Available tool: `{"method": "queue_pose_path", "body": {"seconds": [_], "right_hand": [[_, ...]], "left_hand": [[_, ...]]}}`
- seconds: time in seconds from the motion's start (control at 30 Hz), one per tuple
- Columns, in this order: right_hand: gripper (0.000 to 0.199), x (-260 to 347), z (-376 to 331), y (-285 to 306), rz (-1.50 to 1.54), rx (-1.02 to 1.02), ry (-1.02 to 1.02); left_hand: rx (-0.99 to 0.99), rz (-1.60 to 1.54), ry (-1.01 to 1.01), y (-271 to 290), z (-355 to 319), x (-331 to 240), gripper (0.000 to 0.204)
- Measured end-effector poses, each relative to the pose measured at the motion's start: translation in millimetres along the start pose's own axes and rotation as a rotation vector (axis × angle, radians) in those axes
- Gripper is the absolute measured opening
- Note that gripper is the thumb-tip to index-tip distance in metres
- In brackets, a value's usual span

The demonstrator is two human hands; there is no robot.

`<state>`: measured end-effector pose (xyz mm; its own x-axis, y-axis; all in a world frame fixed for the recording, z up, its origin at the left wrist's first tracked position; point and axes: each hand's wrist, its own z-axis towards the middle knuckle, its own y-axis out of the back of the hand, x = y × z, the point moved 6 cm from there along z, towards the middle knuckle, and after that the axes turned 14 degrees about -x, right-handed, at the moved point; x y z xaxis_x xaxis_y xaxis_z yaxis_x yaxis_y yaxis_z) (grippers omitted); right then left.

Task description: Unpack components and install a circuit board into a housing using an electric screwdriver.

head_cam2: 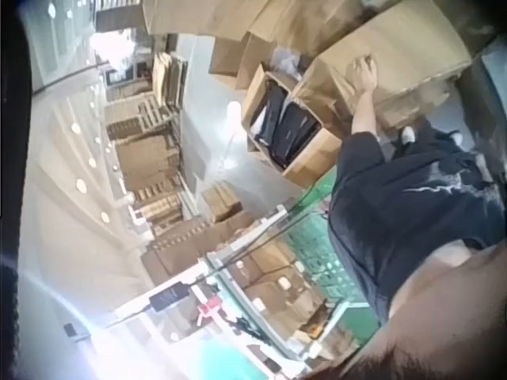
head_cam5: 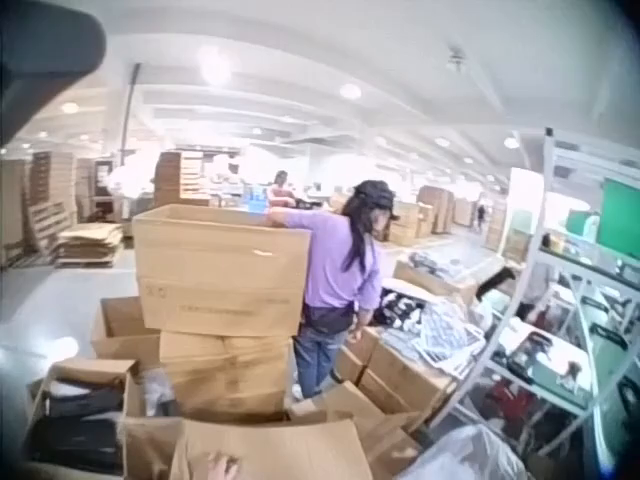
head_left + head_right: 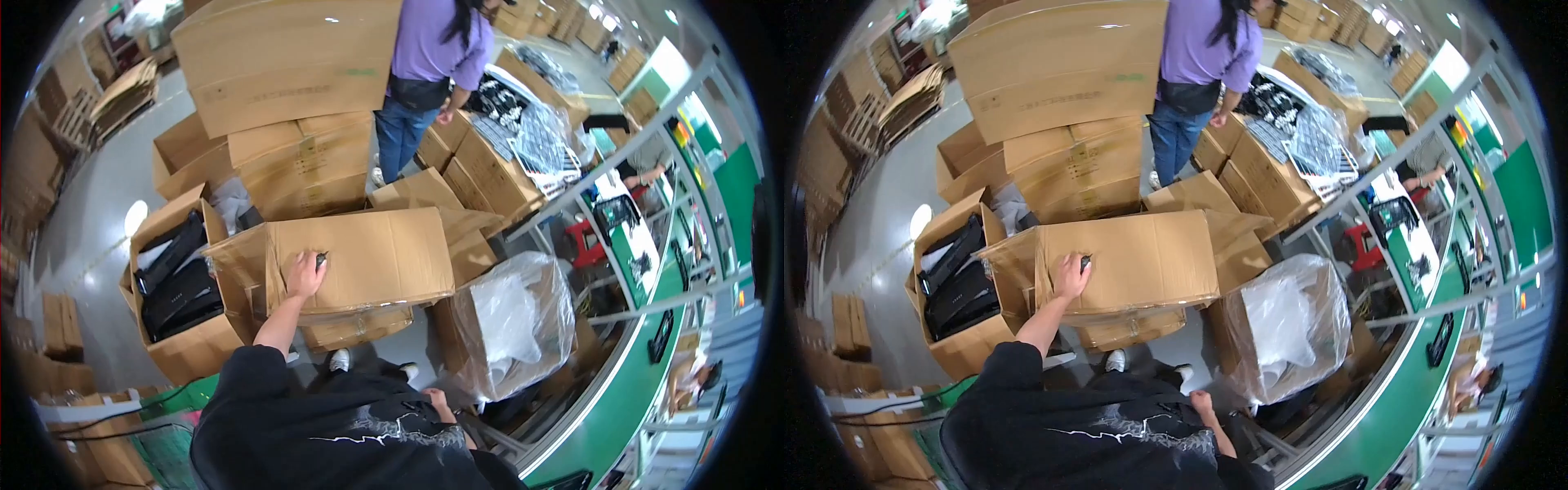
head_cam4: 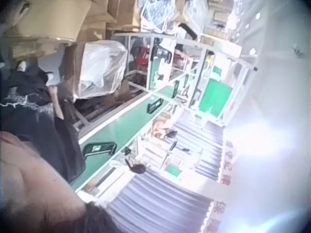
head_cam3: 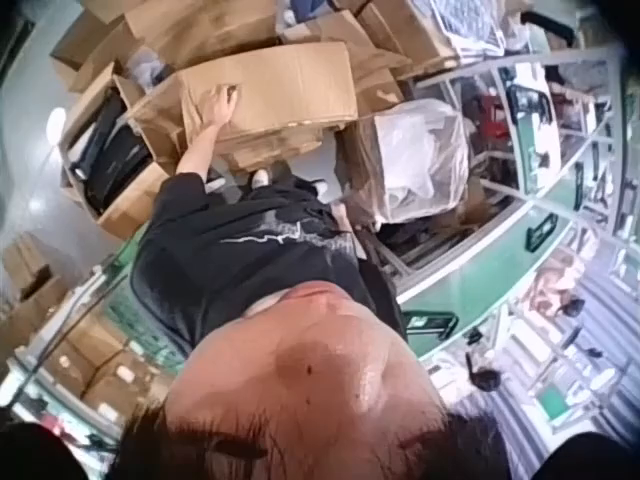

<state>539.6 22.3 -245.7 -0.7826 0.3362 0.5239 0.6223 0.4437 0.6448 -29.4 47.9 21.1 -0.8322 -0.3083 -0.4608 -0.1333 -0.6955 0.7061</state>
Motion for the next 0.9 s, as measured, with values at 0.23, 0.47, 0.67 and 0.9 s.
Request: {"method": "queue_pose_path", "body": {"seconds": [0.23,0.47,0.67,0.9], "right_hand": [[0.027,48,-38,38,0.038,-0.039,-0.126],[0.029,68,-44,44,0.066,-0.023,-0.197],[0.026,64,-40,46,0.072,0.001,-0.247],[0.025,59,-37,41,0.063,0.015,-0.232]], "left_hand": [[-0.030,0.046,-0.042,1,4,-21,0.023],[-0.019,0.124,0.002,-1,1,-11,0.024],[-0.003,0.089,0.029,-4,2,-13,0.026],[0.015,0.103,0.026,-5,0,-8,0.028]]}}
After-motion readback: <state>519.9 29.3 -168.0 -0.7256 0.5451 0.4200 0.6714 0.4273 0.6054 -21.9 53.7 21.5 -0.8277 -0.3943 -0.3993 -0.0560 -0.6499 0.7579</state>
